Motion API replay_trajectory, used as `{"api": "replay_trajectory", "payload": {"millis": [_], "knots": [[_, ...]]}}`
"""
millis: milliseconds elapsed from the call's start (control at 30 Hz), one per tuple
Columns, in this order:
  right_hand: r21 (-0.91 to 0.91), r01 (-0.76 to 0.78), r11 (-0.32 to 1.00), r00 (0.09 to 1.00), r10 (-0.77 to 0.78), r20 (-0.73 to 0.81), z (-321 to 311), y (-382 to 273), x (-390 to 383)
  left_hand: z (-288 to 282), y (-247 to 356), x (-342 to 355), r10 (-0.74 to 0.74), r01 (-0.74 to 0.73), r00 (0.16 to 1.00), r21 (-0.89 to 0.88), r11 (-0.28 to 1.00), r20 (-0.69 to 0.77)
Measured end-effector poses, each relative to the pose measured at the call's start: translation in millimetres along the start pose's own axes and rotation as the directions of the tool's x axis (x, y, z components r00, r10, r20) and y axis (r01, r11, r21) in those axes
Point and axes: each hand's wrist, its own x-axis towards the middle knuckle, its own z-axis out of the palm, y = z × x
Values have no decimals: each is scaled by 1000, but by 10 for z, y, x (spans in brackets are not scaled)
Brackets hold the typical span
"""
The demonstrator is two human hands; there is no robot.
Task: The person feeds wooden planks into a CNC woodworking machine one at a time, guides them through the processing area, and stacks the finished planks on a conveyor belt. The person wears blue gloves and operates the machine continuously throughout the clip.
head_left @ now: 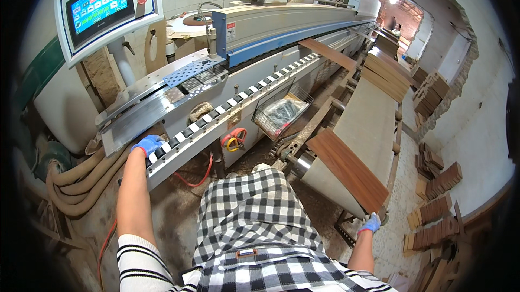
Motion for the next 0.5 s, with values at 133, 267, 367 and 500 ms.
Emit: {"api": "replay_trajectory", "payload": {"millis": [133,267,367,500], "knots": [[98,-181,979,956,152,250,74,-258,-513,7,-177,-47,-12,14,1000,90,996,-24],[145,-433,890,829,329,452,-298,1,-449,-41,105,-85,-60,60,998,86,995,-4],[40,-653,756,601,485,635,-356,-59,-886,-67,227,-149,-51,52,999,121,991,-10],[-4,-619,785,618,490,614,-38,-174,-1332,-37,105,-97,-38,39,999,110,993,-8]]}}
